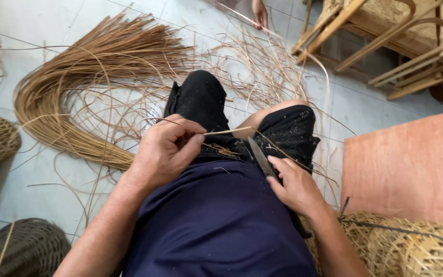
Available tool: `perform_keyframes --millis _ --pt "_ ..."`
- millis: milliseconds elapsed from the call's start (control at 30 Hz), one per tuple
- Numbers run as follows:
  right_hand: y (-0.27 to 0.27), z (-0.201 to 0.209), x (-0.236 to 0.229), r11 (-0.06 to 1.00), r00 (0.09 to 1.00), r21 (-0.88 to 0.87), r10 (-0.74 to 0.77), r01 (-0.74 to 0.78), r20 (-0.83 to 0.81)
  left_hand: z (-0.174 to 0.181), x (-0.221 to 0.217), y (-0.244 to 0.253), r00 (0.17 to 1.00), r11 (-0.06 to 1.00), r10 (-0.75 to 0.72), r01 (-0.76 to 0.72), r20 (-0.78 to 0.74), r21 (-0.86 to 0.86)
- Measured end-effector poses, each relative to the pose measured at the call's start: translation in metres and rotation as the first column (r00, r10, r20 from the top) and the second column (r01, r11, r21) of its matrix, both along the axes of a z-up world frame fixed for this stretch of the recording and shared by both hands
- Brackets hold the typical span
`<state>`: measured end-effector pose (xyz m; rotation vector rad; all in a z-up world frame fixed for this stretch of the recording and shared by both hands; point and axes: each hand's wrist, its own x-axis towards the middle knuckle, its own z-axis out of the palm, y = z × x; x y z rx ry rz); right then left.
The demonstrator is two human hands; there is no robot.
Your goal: The person uses a knife to strip or shave thin strips of rattan by hand, pulling the material across the blade while seated.
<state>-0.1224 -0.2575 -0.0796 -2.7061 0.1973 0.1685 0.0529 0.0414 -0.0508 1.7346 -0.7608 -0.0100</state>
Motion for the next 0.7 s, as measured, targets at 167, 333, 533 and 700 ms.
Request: perform_keyframes --millis 167,333,533,700 --pt "0.032 0.081 0.002 0.987 0.962 0.053 0.132 -0.149 0.241 0.036 0.002 -0.012 0.988 0.989 -0.122 0.113 0.091 0.095" --pt "0.057 0.126 0.035 0.960 0.775 -0.182 0.280 -0.214 0.566 0.064 -0.003 -0.040 0.909 0.917 -0.397 0.389 0.125 0.088" --pt "0.057 0.133 0.062 0.961 0.816 -0.024 0.248 -0.277 0.523 0.087 -0.006 -0.051 0.910 0.915 -0.398 0.403 0.114 -0.022" --pt "0.051 0.116 0.051 0.963 0.871 0.046 0.218 -0.265 0.440 0.054 -0.010 -0.020 0.875 0.884 -0.451 0.466 -0.177 0.047"
